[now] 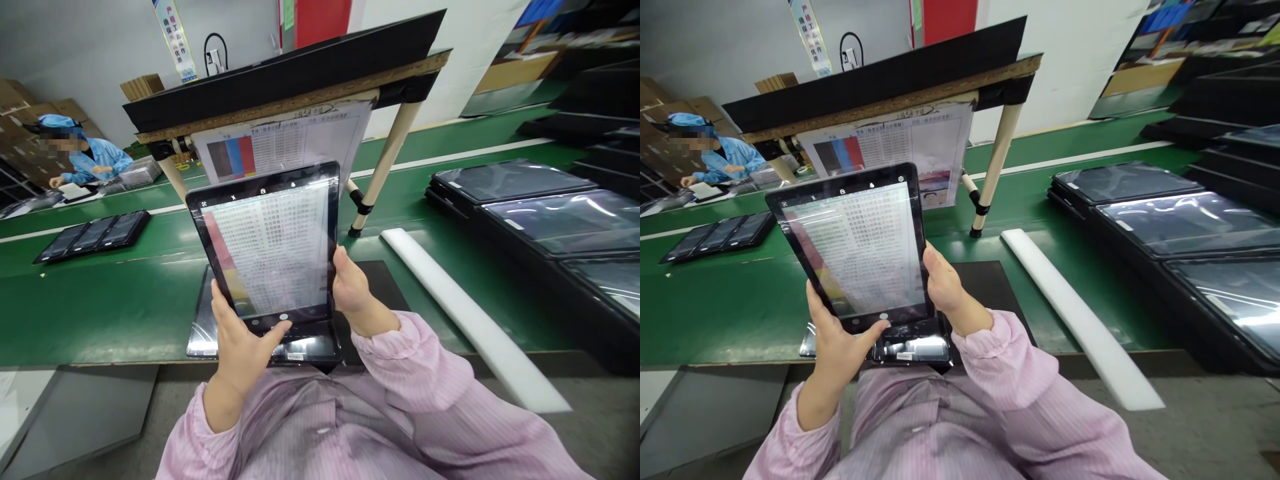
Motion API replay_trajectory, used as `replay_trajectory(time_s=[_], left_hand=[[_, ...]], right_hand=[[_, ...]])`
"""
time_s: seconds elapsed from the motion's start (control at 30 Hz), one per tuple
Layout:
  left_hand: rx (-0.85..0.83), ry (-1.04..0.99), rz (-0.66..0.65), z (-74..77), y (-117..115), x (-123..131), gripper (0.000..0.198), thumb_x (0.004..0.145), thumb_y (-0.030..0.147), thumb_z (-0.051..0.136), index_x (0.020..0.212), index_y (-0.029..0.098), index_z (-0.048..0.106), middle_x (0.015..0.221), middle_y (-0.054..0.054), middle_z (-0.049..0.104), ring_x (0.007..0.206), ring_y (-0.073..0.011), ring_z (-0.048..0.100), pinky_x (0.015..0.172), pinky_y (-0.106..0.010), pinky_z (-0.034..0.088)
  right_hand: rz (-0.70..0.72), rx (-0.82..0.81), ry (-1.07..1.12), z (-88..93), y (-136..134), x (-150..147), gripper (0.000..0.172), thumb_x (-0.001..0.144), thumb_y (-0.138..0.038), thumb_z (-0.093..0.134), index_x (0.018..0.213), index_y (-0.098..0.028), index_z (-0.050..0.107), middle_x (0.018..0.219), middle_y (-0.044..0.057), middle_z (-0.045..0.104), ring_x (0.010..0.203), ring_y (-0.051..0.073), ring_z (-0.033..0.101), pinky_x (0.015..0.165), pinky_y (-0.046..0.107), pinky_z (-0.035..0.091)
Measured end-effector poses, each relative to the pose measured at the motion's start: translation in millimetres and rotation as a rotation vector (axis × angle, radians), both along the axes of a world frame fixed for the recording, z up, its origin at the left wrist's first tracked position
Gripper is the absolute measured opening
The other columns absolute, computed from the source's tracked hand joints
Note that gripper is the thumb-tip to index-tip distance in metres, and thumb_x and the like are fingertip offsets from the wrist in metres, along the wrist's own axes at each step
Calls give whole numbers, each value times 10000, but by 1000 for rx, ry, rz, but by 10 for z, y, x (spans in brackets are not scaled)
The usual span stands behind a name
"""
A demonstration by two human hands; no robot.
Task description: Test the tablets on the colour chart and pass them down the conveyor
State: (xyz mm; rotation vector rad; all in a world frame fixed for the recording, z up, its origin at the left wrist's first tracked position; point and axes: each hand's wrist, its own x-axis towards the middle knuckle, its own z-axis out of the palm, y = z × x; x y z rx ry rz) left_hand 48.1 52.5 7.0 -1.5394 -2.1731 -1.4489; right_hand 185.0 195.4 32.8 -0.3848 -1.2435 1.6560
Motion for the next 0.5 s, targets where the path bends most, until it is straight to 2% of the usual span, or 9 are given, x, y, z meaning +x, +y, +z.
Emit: replay_trajectory(time_s=[0.13,0.17,0.23,0.3,0.37,0.43,0.5], left_hand=[[16,-41,-17,-15,-3,-1,1353,637,563,864,1593,186,-16,1652,-272,75,1531,-424,132,1202,-606,238],[36,-52,-35,-23,-6,-10,1299,667,545,852,1593,186,15,1648,-266,111,1530,-410,154,1207,-589,239],[136,-134,-90,-38,-12,-44,1036,804,510,750,1580,186,144,1613,-242,262,1506,-363,269,1202,-545,279],[268,-343,-153,-43,-18,-98,701,936,480,584,1526,221,308,1510,-187,465,1408,-300,456,1152,-496,382],[335,-628,-195,-27,-16,-151,516,976,472,503,1455,293,434,1399,-115,599,1271,-247,592,1063,-446,486],[313,-853,-233,4,-1,-174,478,946,486,548,1408,370,504,1356,-60,648,1204,-233,636,994,-421,541],[270,-984,-264,30,29,-152,497,913,488,595,1400,420,526,1353,-32,660,1204,-248,638,960,-429,565]], right_hand=[[-10,5,-35,9,-2,1,723,809,-823,509,1255,-268,633,1267,48,688,1345,287,528,1093,474,499],[-9,14,-43,15,-7,1,733,814,-826,497,1266,-266,631,1278,49,683,1347,289,526,1093,477,499],[-2,40,-60,29,-24,8,741,832,-825,468,1289,-263,629,1313,48,664,1363,290,509,1102,478,493],[7,65,-64,46,-54,34,731,863,-806,444,1325,-266,616,1351,45,641,1383,287,487,1113,477,485],[0,114,-46,78,-91,94,679,920,-744,420,1392,-278,571,1413,31,596,1413,271,449,1149,474,449],[-39,230,-25,138,-123,197,628,977,-659,396,1490,-303,464,1523,-2,481,1471,244,353,1215,464,355],[-90,386,-61,230,-140,338,615,1014,-593,369,1569,-336,313,1618,-54,311,1519,220,230,1264,454,240]])
